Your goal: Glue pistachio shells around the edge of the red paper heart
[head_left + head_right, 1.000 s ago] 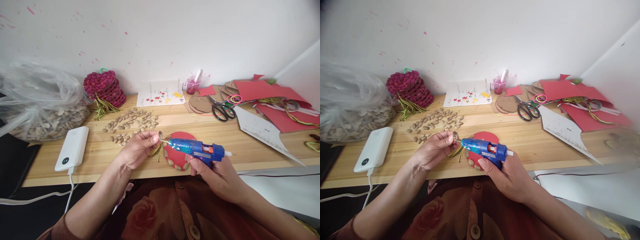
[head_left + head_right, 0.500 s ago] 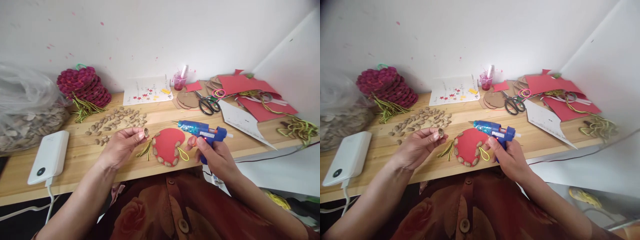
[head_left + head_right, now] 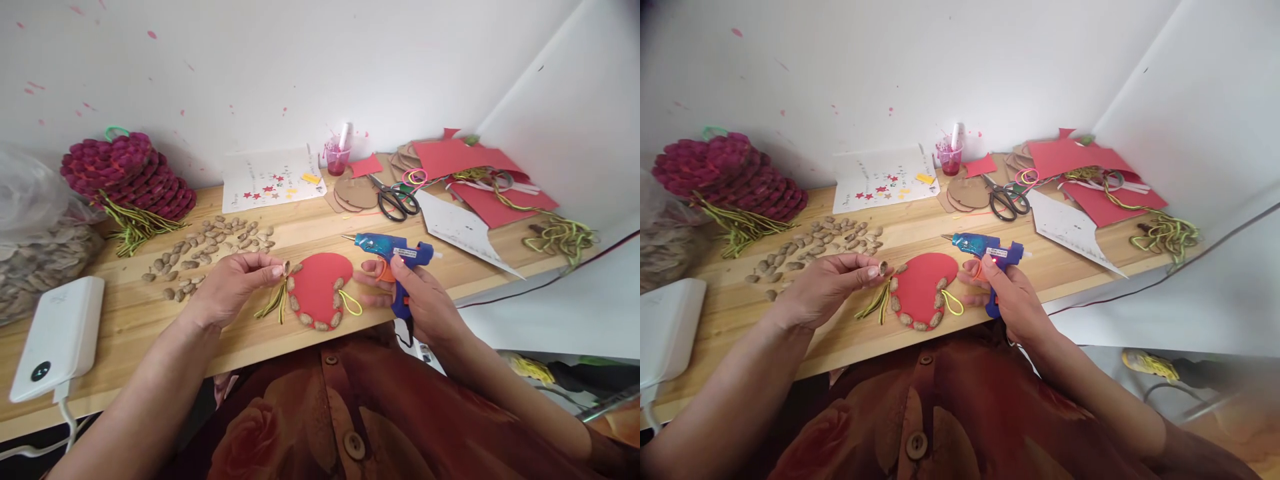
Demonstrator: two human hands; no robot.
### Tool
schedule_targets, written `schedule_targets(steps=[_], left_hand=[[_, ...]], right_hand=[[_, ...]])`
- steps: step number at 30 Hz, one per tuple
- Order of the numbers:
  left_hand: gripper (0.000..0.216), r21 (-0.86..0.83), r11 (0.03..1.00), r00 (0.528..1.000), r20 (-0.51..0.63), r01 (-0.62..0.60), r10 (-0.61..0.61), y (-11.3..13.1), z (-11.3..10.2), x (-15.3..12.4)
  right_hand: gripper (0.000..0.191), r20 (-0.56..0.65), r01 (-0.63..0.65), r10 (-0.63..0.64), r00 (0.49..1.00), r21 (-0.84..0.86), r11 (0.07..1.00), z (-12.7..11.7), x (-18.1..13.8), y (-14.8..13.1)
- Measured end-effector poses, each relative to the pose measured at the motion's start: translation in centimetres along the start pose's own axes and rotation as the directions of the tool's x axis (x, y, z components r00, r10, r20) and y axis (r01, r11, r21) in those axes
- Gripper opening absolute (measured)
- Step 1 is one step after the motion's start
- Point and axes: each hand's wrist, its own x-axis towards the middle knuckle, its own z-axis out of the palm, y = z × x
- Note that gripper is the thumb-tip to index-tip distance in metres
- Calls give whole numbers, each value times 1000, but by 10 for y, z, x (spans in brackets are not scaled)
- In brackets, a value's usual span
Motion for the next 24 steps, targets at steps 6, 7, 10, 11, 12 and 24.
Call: schedule_targets(steps=[6, 7, 10, 11, 12, 24], left_hand=[[34, -12, 993, 991, 64, 119, -118, -2, 0, -14], [34, -28, 988, 986, 77, 151, -149, -2, 2, -17], [34, -81, 971, 968, 136, 223, -211, -3, 8, -24], [34, -86, 968, 963, 157, 236, -221, -3, 10, -26], [35, -85, 966, 958, 177, 245, -228, -3, 12, -28], [18, 304, 937, 985, 66, -172, 159, 8, 21, -31]], right_hand=[[40, 39, 20, -22, 999, 33, 999, 5, 14, -3], [39, 45, 22, -23, 999, 40, 999, 6, 17, -4], [34, 74, 3, -7, 997, 51, 999, 11, 29, -8], [33, 92, -9, 4, 996, 48, 999, 13, 33, -10], [31, 114, -22, 17, 993, 43, 999, 15, 37, -12], [26, 148, -30, 19, 989, 72, 997, 11, 49, -14]])
